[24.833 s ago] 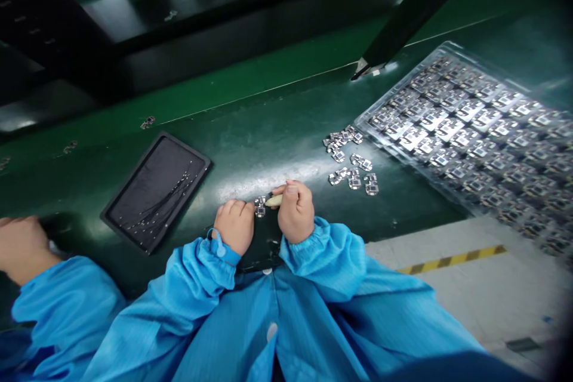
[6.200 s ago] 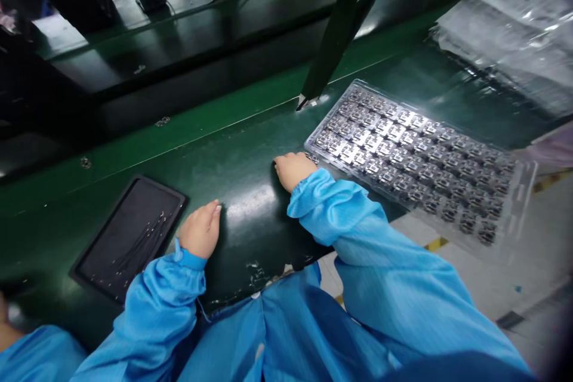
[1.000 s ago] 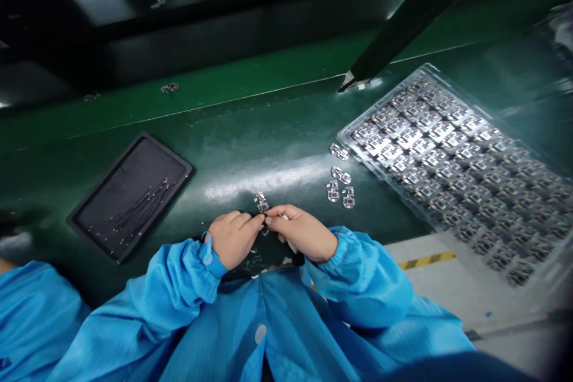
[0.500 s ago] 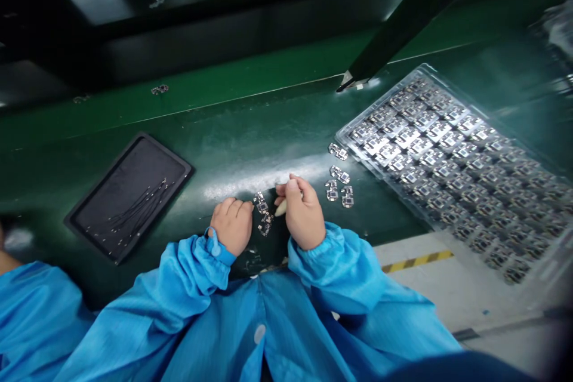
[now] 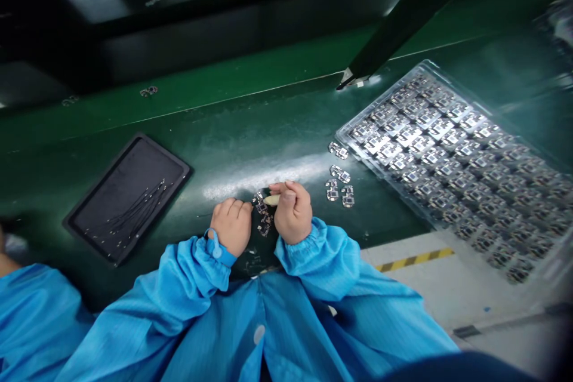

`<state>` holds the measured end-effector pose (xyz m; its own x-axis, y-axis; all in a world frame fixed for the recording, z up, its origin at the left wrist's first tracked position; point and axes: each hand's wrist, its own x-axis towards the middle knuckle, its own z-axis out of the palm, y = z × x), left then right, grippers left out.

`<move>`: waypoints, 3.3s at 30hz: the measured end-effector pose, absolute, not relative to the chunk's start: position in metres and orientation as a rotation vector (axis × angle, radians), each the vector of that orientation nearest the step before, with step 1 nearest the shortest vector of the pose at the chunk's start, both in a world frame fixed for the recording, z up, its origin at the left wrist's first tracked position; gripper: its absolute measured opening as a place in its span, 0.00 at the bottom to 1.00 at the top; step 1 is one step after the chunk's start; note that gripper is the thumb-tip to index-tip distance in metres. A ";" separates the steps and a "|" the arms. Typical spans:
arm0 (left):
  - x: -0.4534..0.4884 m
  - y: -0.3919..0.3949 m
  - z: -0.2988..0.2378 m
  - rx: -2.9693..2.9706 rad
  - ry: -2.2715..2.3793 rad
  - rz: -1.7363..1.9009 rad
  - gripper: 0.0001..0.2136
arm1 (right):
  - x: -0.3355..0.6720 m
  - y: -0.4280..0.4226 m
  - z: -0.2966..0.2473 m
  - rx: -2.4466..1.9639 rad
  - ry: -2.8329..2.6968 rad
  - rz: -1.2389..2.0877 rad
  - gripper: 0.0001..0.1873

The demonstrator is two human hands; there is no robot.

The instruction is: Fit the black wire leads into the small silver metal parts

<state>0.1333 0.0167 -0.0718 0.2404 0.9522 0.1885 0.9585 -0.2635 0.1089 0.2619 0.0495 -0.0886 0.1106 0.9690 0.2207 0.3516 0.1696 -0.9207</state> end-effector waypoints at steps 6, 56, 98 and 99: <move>0.134 0.017 -0.070 -2.438 -1.868 -0.298 0.06 | 0.262 0.050 -0.086 -1.402 -1.499 0.774 0.12; -0.025 0.010 -0.037 -1.772 -2.738 0.147 0.17 | 0.272 0.027 -0.045 -1.344 -2.491 0.612 0.17; 0.085 0.001 -0.006 -2.685 -2.308 -0.225 0.12 | 0.225 0.035 -0.014 -1.482 -1.611 1.590 0.19; 0.087 0.002 -0.007 -2.690 -2.323 -0.177 0.11 | 0.227 0.035 -0.015 -1.480 -1.639 1.598 0.19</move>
